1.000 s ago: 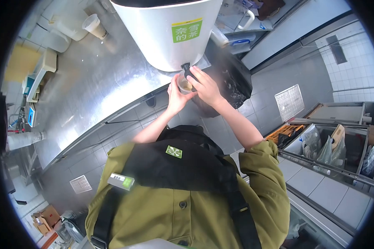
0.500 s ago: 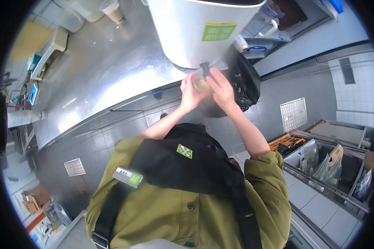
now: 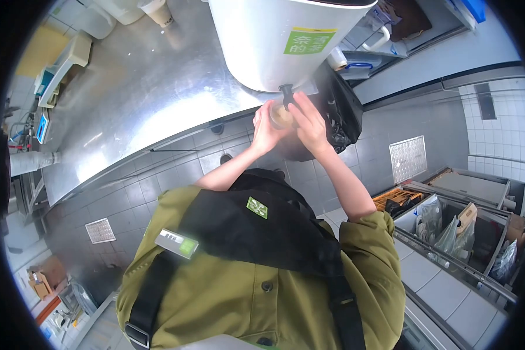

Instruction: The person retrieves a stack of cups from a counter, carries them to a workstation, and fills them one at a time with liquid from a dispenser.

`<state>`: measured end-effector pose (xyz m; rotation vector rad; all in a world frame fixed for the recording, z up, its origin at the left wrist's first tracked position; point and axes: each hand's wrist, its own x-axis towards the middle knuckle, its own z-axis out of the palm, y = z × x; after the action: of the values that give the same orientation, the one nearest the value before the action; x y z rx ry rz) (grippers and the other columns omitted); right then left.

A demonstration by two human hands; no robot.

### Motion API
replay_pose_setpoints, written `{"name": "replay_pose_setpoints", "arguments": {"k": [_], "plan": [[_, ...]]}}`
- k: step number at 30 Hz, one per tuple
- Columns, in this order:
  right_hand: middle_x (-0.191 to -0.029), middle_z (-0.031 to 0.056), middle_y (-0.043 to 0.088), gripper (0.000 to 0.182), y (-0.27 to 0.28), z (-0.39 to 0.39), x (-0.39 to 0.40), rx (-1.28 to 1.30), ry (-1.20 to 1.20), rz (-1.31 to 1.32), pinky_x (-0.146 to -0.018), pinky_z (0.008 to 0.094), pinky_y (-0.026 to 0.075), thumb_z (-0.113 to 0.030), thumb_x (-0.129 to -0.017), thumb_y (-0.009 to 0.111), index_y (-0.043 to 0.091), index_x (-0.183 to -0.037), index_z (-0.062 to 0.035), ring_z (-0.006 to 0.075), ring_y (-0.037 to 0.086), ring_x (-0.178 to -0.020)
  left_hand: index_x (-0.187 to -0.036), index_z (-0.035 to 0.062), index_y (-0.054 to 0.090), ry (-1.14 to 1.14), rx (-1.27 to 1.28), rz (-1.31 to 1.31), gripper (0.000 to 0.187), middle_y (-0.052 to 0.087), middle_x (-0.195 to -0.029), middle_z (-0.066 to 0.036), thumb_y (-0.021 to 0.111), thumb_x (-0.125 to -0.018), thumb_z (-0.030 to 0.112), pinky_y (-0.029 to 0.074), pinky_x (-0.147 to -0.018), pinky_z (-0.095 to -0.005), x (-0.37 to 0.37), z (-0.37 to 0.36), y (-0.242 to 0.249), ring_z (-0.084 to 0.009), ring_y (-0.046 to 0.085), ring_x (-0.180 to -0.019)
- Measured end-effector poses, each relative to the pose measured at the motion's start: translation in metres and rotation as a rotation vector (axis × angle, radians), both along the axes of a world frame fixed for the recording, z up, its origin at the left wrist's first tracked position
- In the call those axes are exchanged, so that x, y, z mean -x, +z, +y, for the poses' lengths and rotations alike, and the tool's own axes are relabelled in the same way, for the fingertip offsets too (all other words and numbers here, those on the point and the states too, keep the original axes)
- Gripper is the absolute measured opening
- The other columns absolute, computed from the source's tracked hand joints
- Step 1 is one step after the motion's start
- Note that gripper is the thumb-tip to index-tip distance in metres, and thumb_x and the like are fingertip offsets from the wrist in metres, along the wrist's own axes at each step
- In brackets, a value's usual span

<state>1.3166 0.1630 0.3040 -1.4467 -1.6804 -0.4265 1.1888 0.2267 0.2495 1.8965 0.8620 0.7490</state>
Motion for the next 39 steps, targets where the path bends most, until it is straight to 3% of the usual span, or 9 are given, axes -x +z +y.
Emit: {"name": "replay_pose_setpoints", "arguments": {"k": [10, 15, 25, 35, 37, 39], "plan": [[-0.117, 0.0184, 0.057, 0.05, 0.001, 0.0, 0.001, -0.002, -0.011, -0.002, -0.088, 0.0396, 0.049, 0.014, -0.057, 0.055, 0.062, -0.105, -0.0013, 0.0362, 0.056, -0.108, -0.131, 0.003, 0.029, 0.004, -0.007, 0.03, 0.095, 0.046, -0.125, -0.016, 0.083, -0.055, 0.02, 0.026, -0.1, -0.0446, -0.001, 0.001, -0.004, -0.033, 0.041, -0.117], [-0.117, 0.0184, 0.057, 0.051, 0.001, -0.002, 0.0, 0.021, -0.004, -0.005, -0.088, 0.0394, 0.049, 0.014, -0.057, 0.054, 0.062, -0.105, -0.0008, 0.0361, 0.056, -0.109, -0.131, 0.0021, 0.028, -0.013, 0.088, -0.03, 0.093, 0.046, -0.125, -0.017, 0.082, -0.057, 0.018, 0.036, -0.098, -0.0424, 0.0, 0.001, 0.003, -0.0353, 0.042, -0.117], [-0.116, 0.0199, 0.057, 0.051, 0.002, -0.001, 0.0, 0.02, 0.002, -0.003, -0.088, 0.0397, 0.049, 0.015, -0.056, 0.052, 0.062, -0.104, -0.0001, 0.037, 0.056, -0.109, -0.134, 0.0017, 0.024, -0.043, 0.083, -0.021, 0.094, 0.041, -0.126, -0.019, 0.08, -0.061, 0.02, 0.037, -0.098, -0.0419, 0.0, 0.004, -0.003, -0.0358, 0.04, -0.118], [-0.117, 0.0206, 0.057, 0.055, 0.002, -0.002, -0.002, 0.016, 0.021, 0.004, -0.089, 0.0403, 0.049, 0.016, -0.052, 0.049, 0.063, -0.103, 0.0004, 0.0372, 0.056, -0.109, -0.131, 0.0056, 0.034, -0.003, 0.07, -0.072, 0.088, 0.048, -0.124, -0.016, 0.081, -0.056, 0.013, 0.038, -0.098, -0.0414, -0.001, 0.004, 0.004, -0.0346, 0.042, -0.117], [-0.117, 0.0224, 0.056, 0.045, 0.003, -0.004, -0.002, 0.064, 0.042, 0.036, -0.096, 0.0419, 0.044, 0.019, -0.063, 0.051, 0.061, -0.104, 0.0039, 0.0368, 0.053, -0.113, -0.13, 0.0055, 0.035, -0.002, 0.063, -0.079, 0.087, 0.048, -0.124, -0.015, 0.081, -0.056, 0.013, 0.038, -0.098, -0.0413, -0.001, 0.005, 0.004, -0.0345, 0.042, -0.117], [-0.117, 0.0226, 0.056, 0.045, 0.003, -0.005, -0.002, 0.075, 0.038, 0.034, -0.096, 0.0419, 0.044, 0.019, -0.063, 0.051, 0.061, -0.104, 0.004, 0.037, 0.053, -0.113, -0.129, 0.006, 0.036, 0.006, 0.083, -0.086, 0.086, 0.049, -0.123, -0.015, 0.081, -0.056, 0.013, 0.038, -0.097, -0.0415, -0.001, 0.004, 0.007, -0.0346, 0.043, -0.116]]}}
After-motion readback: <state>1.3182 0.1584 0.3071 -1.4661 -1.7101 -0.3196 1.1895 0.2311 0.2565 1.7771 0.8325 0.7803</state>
